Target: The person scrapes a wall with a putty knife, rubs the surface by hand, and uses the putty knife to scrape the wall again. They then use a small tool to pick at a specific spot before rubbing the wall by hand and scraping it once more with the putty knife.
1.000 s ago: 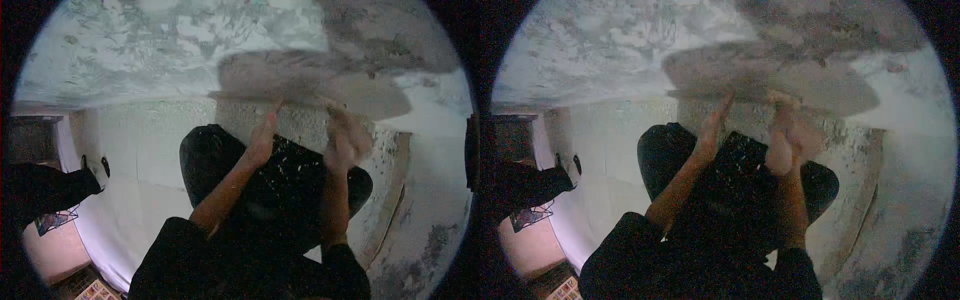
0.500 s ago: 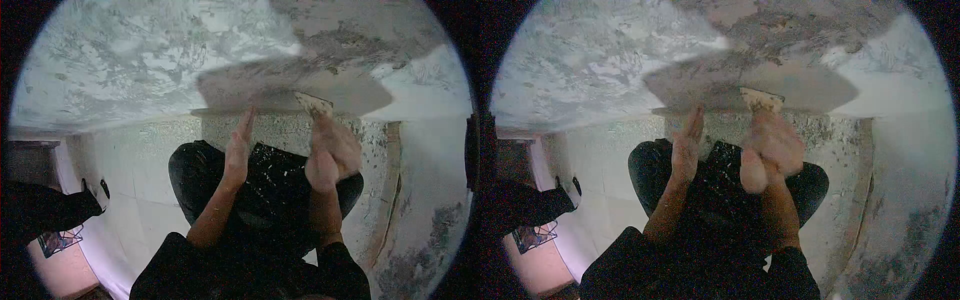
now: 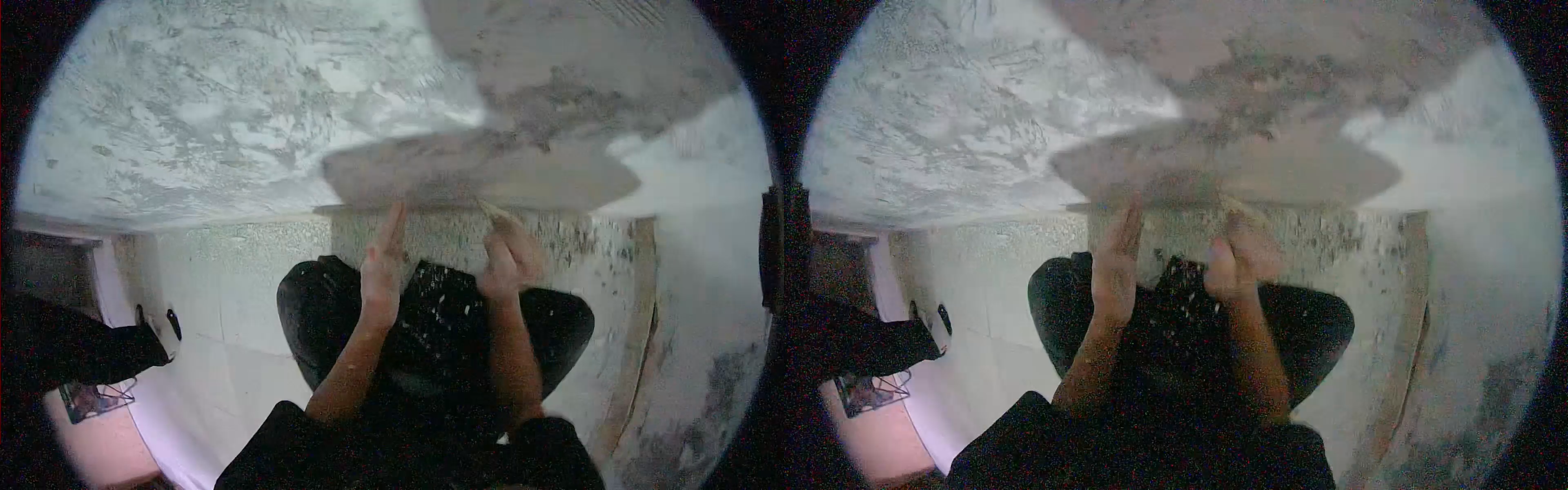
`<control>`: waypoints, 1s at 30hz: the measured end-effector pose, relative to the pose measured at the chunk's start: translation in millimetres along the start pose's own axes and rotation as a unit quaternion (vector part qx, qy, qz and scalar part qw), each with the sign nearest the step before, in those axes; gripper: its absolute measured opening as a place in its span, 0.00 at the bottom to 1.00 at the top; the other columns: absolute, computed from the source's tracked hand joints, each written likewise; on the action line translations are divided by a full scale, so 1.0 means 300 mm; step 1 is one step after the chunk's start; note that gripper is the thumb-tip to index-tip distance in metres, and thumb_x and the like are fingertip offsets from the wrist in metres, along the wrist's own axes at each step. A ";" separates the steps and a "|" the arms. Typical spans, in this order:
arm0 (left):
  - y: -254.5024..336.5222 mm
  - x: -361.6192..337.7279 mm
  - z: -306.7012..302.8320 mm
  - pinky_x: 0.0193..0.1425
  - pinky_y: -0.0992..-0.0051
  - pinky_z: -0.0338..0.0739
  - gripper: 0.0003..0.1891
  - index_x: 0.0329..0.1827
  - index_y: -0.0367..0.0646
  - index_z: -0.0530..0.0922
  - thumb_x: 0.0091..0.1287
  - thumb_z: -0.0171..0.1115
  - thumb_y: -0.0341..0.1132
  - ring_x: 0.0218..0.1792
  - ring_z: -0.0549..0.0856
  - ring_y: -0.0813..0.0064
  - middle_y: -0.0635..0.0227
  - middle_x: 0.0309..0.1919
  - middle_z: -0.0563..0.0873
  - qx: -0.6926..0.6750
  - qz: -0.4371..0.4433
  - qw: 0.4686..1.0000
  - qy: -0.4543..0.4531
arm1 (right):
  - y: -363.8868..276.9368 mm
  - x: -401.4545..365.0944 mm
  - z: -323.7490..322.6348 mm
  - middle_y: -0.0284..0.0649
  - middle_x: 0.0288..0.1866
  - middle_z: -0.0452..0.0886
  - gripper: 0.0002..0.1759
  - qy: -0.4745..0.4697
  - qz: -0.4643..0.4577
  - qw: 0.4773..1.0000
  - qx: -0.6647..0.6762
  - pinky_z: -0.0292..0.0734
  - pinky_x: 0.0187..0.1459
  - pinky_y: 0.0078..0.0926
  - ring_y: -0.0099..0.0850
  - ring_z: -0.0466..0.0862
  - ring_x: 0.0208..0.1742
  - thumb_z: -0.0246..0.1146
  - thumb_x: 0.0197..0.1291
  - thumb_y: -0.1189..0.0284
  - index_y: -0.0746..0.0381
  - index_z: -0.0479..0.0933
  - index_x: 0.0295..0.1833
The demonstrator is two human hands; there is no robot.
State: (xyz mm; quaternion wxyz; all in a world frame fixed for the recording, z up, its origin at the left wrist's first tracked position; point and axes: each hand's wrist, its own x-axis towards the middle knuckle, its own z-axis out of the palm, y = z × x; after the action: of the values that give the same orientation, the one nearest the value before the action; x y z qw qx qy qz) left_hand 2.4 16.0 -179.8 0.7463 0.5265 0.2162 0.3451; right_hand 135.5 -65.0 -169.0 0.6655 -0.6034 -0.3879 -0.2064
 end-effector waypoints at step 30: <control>0.012 -0.039 0.027 0.70 0.63 0.35 0.34 0.66 0.35 0.52 0.68 0.24 0.55 0.69 0.50 0.62 0.54 0.66 0.55 -0.012 -0.008 1.000 0.019 | -0.030 0.023 -0.081 0.41 0.24 0.78 0.11 -0.080 0.001 0.997 -0.007 0.73 0.27 0.26 0.36 0.78 0.24 0.61 0.47 0.67 0.65 0.78 0.25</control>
State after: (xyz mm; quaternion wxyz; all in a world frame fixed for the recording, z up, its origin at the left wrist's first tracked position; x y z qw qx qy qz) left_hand -1.1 2.9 -174.0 0.7510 0.5089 0.2307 0.3520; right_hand 139.6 -88.8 -157.2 0.6285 -0.6229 -0.4376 -0.1597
